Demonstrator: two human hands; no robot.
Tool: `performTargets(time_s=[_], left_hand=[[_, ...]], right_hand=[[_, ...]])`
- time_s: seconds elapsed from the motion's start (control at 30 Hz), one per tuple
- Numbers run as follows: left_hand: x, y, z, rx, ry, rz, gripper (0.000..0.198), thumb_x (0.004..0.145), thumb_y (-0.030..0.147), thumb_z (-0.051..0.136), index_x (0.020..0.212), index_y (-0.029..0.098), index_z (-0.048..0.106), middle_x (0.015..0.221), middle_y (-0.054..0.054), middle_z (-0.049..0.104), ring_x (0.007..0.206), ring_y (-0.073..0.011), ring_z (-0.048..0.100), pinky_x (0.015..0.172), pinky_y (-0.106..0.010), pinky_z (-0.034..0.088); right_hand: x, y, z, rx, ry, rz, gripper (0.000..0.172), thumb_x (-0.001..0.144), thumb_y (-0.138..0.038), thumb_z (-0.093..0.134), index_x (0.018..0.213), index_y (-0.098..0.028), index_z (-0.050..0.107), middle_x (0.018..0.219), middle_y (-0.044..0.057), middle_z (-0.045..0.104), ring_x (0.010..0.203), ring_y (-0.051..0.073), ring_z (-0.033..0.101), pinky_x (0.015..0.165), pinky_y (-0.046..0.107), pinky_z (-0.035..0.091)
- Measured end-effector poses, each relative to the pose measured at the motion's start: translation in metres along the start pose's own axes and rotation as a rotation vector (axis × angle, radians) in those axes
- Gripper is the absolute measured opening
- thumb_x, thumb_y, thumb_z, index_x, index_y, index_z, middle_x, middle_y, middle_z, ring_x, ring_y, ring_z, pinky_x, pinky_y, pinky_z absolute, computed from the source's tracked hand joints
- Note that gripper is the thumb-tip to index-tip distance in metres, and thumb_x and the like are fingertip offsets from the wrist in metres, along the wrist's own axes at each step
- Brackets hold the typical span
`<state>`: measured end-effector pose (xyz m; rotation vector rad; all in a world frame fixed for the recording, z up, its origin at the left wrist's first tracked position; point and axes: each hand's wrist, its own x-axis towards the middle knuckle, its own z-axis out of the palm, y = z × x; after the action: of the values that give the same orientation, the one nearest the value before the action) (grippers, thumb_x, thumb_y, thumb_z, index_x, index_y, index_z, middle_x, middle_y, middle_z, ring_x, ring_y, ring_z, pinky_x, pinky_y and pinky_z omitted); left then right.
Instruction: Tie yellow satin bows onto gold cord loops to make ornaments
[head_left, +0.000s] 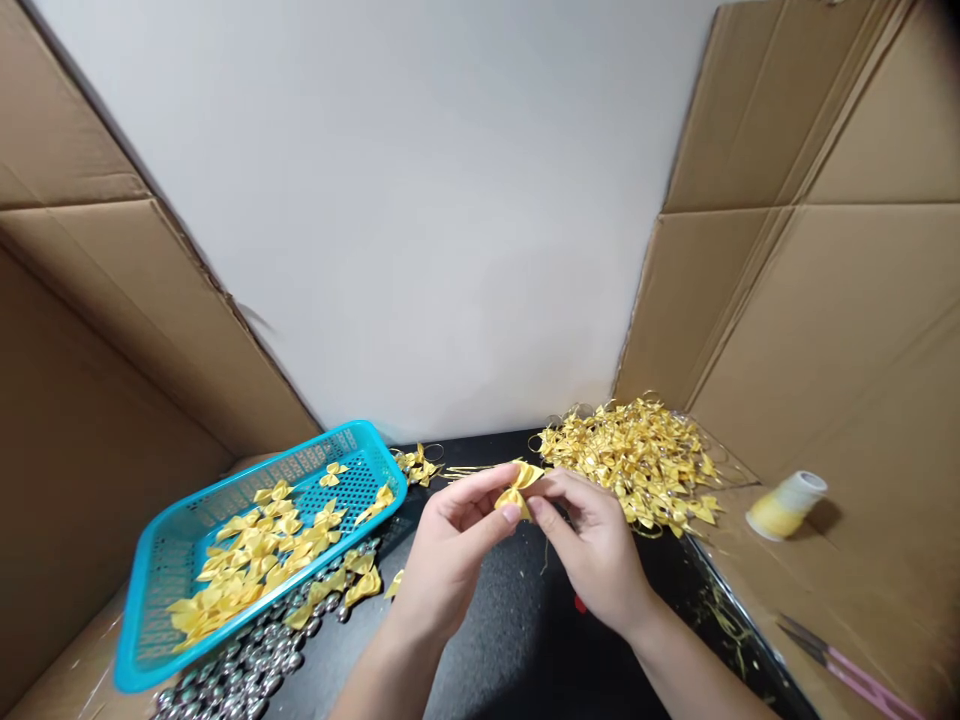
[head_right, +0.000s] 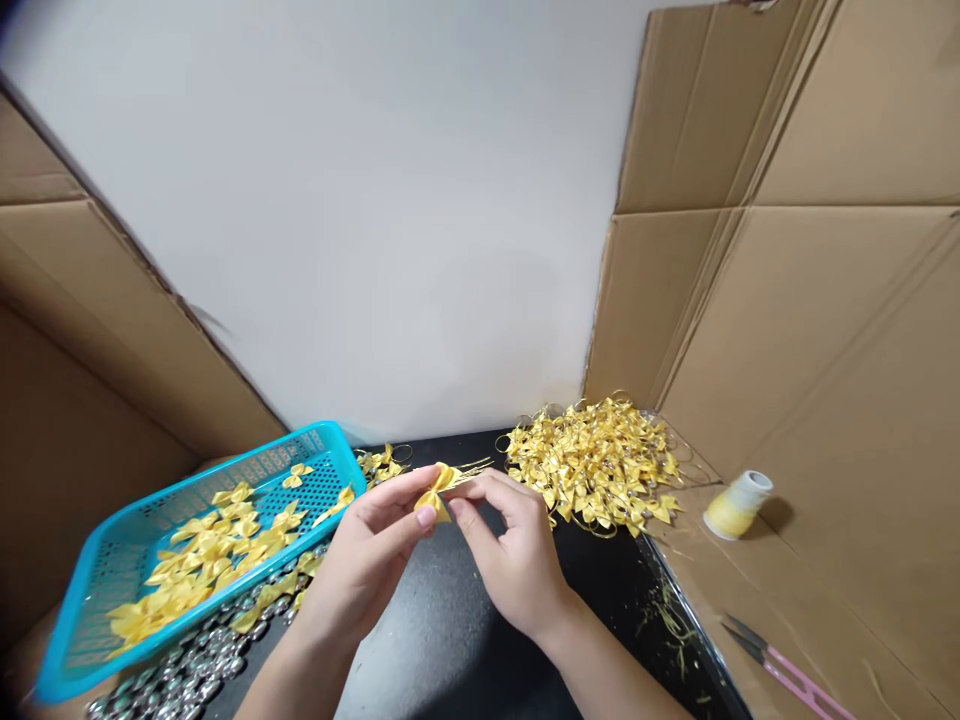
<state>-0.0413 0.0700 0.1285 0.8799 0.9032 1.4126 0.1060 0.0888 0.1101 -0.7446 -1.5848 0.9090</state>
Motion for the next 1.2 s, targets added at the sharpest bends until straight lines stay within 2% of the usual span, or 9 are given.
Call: performTargets(time_s=[0.2,0.43,0.63,0.73,0.83,0.9,1.03,1.1,1.2], left_hand=[[0.002,0.0,0.004,-0.086,-0.02,-0.088,0.035,0.056,0.025,0.09,0.09,0.023,0.08,0.085,-0.004,0.075,0.07,-0.0108,0.06,0.061,-0.018,0.048],[0.006,-0.002,0.003,-0.301,-0.114,-0.259,0.037,0.056,0.019,0.089,0.091,0.024,0.08,0.092,-0.002,0.076,0.072,-0.0072,0.063,0.061,-0.012,0.048],[0.008,-0.004,-0.001,-0.372,-0.119,-0.315,0.034,0.058,0.02,0.087,0.091,0.018,0.079,0.093,-0.004,0.075,0.076,-0.0092,0.065,0.07,-0.015,0.053],[0.011,-0.006,0.0,-0.348,-0.037,-0.243,0.034,0.058,0.02,0.088,0.09,0.019,0.078,0.089,-0.003,0.073,0.075,-0.009,0.065,0.07,-0.016,0.053],[0.013,-0.01,0.002,-0.28,0.07,-0.069,0.051,0.058,0.016,0.089,0.106,0.028,0.075,0.083,0.002,0.068,0.069,-0.0063,0.062,0.066,-0.014,0.051],[0.015,-0.013,0.002,-0.219,0.112,0.041,0.052,0.059,0.018,0.089,0.107,0.03,0.074,0.08,0.003,0.066,0.069,-0.0065,0.061,0.066,-0.014,0.05],[0.017,-0.02,0.0,-0.132,0.08,0.166,0.015,0.062,0.022,0.088,0.069,0.021,0.074,0.091,0.0,0.066,0.081,-0.0103,0.063,0.074,-0.019,0.052],[0.018,-0.022,0.0,-0.133,0.057,0.171,0.016,0.063,0.019,0.086,0.062,0.02,0.07,0.098,0.001,0.064,0.085,-0.0107,0.062,0.076,-0.02,0.052],[0.018,-0.023,0.001,-0.129,0.039,0.155,0.016,0.062,0.016,0.086,0.062,0.02,0.07,0.09,0.003,0.063,0.077,-0.0078,0.06,0.072,-0.017,0.05]], right_hand=[[0.002,0.002,0.002,-0.002,0.01,-0.017,0.014,0.092,-0.022,0.058,0.086,-0.023,0.071,0.082,0.003,0.068,0.078,0.018,0.063,0.072,0.029,0.049],[0.002,0.0,0.001,-0.081,0.0,-0.054,0.015,0.091,-0.017,0.057,0.085,-0.022,0.07,0.085,0.004,0.069,0.078,0.016,0.063,0.073,0.028,0.049],[0.003,-0.003,-0.001,-0.123,0.019,-0.142,0.017,0.089,-0.01,0.057,0.078,-0.02,0.066,0.079,0.001,0.069,0.076,0.014,0.064,0.072,0.025,0.049],[0.004,-0.003,-0.001,-0.141,0.033,-0.149,0.015,0.089,-0.011,0.058,0.079,-0.02,0.066,0.077,0.001,0.068,0.075,0.013,0.064,0.071,0.024,0.049],[0.003,-0.002,-0.003,-0.137,0.054,-0.124,0.013,0.09,-0.014,0.059,0.081,-0.02,0.066,0.076,0.0,0.066,0.072,0.013,0.062,0.068,0.023,0.049],[0.002,-0.002,-0.003,-0.118,0.063,-0.11,0.012,0.09,-0.015,0.059,0.081,-0.021,0.066,0.076,-0.001,0.065,0.071,0.012,0.061,0.066,0.023,0.048],[0.001,-0.002,-0.001,-0.104,0.049,-0.089,0.012,0.09,-0.016,0.06,0.082,-0.021,0.067,0.077,-0.001,0.066,0.072,0.012,0.061,0.067,0.022,0.048],[0.001,-0.001,0.0,-0.1,0.044,-0.079,0.013,0.09,-0.015,0.059,0.081,-0.02,0.067,0.078,0.0,0.066,0.072,0.012,0.062,0.067,0.022,0.049],[0.002,0.0,0.001,-0.094,0.041,-0.069,0.014,0.09,-0.015,0.059,0.079,-0.02,0.066,0.077,0.0,0.066,0.071,0.012,0.062,0.066,0.022,0.049]])
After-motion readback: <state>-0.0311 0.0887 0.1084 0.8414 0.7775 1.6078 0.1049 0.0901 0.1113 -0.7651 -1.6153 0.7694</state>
